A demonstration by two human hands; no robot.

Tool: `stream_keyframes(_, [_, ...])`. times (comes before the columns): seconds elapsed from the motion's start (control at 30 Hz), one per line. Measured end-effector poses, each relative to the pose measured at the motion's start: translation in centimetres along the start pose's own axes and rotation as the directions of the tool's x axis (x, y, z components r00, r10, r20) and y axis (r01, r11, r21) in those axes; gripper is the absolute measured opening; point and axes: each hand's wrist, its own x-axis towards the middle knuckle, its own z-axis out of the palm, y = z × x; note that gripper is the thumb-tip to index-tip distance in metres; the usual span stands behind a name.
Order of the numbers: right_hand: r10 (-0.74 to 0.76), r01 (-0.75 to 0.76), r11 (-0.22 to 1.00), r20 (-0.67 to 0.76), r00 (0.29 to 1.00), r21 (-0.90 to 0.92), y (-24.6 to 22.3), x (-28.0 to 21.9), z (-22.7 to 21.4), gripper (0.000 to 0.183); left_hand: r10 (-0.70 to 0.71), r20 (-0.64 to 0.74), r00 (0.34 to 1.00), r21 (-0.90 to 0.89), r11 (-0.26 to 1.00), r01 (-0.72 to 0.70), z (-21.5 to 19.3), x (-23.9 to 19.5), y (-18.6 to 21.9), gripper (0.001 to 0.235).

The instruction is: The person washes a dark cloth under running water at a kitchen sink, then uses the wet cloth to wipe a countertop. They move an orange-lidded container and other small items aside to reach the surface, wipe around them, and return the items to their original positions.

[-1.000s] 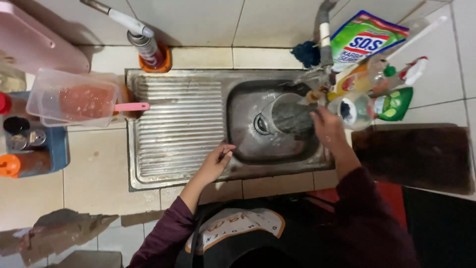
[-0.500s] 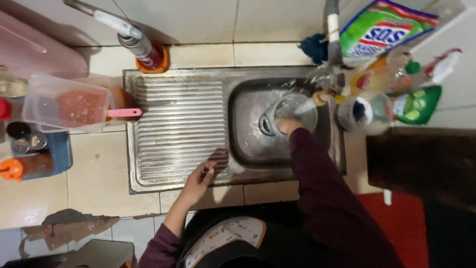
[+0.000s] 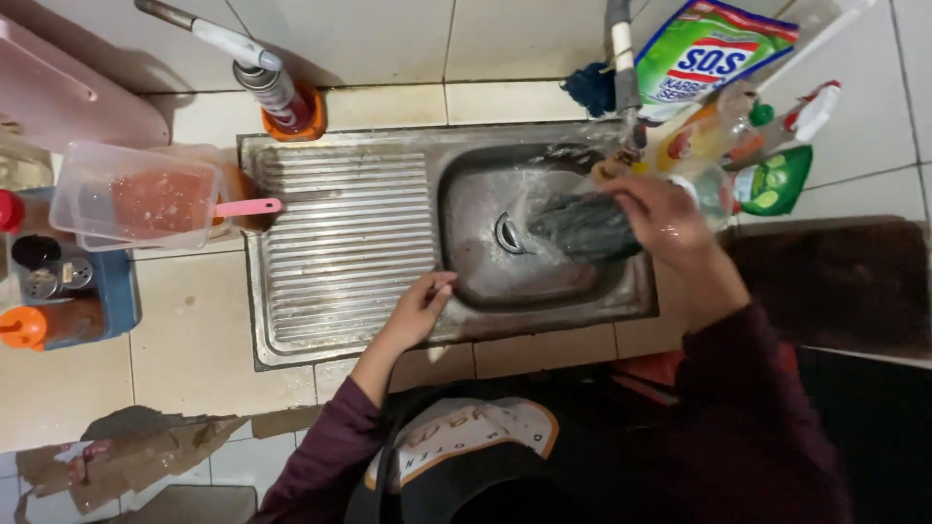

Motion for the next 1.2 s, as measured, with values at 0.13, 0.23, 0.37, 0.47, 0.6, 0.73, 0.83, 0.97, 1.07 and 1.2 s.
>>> stream_keyframes(0.13, [0.132,-0.135,0.983,-0.032,0.991,-0.126,0.0,-0.6,-0.3,0.025,0.053,0.041,0.998,-0.075,0.996,-0.05,1.3,0.8,1.6,0.032])
stream_keyframes(0.23, [0.17,-0.136,0.94,0.083,0.982,-0.314,5.7,-0.8,7.1,0.043,0.047,0.045,0.998,-0.071,0.997,-0.044,0.9,0.3,1.9,0.033])
stream_keyframes(0.37, [0.333,-0.227,0.92,0.333,0.882,-0.32,10.0,1.2,18.7,0.039,0.008,0.0,1.0,0.03,1.0,-0.008,-0.5,-1.3,1.1,0.032])
stream_keyframes(0.47, [0.527,-0.407,0.849,0.596,0.606,-0.337,9.6,2.5,23.2,0.044,-0.096,-0.046,0.994,0.039,0.994,0.098,-1.9,-2.8,1.1,0.032])
stream_keyframes(0.6, [0.551,-0.335,0.834,0.689,0.471,-0.438,21.0,-3.3,35.6,0.046,-0.221,-0.124,0.967,-0.064,0.975,0.214,-3.2,-4.3,-0.8,0.031])
stream_keyframes(0.73, [0.54,-0.356,0.836,0.744,0.394,-0.418,14.0,0.6,27.9,0.054,-0.234,-0.098,0.967,-0.067,0.971,0.228,-3.6,-4.6,-0.7,0.03])
stream_keyframes(0.83, [0.371,-0.54,0.834,0.611,0.699,0.113,12.9,0.8,21.1,0.026,-0.154,-0.075,0.985,-0.026,0.988,0.152,-3.6,-3.4,0.4,0.029])
stream_keyframes(0.97, [0.238,-0.299,0.92,0.245,0.94,0.254,7.0,-0.5,6.2,0.022,-0.044,0.033,0.998,-0.012,0.999,0.045,-1.9,-1.6,0.0,0.03])
stream_keyframes(1.07, [0.202,-0.199,0.972,-0.013,0.979,0.128,1.5,-0.4,-2.4,0.019,0.009,0.078,0.997,-0.01,1.0,-0.009,-0.5,-1.4,-0.1,0.03])
stream_keyframes(1.2, [0.162,-0.155,0.986,-0.123,0.979,0.061,-0.9,0.6,-4.0,0.014,0.063,0.112,0.992,-0.019,0.998,-0.061,-0.3,-1.6,0.8,0.031])
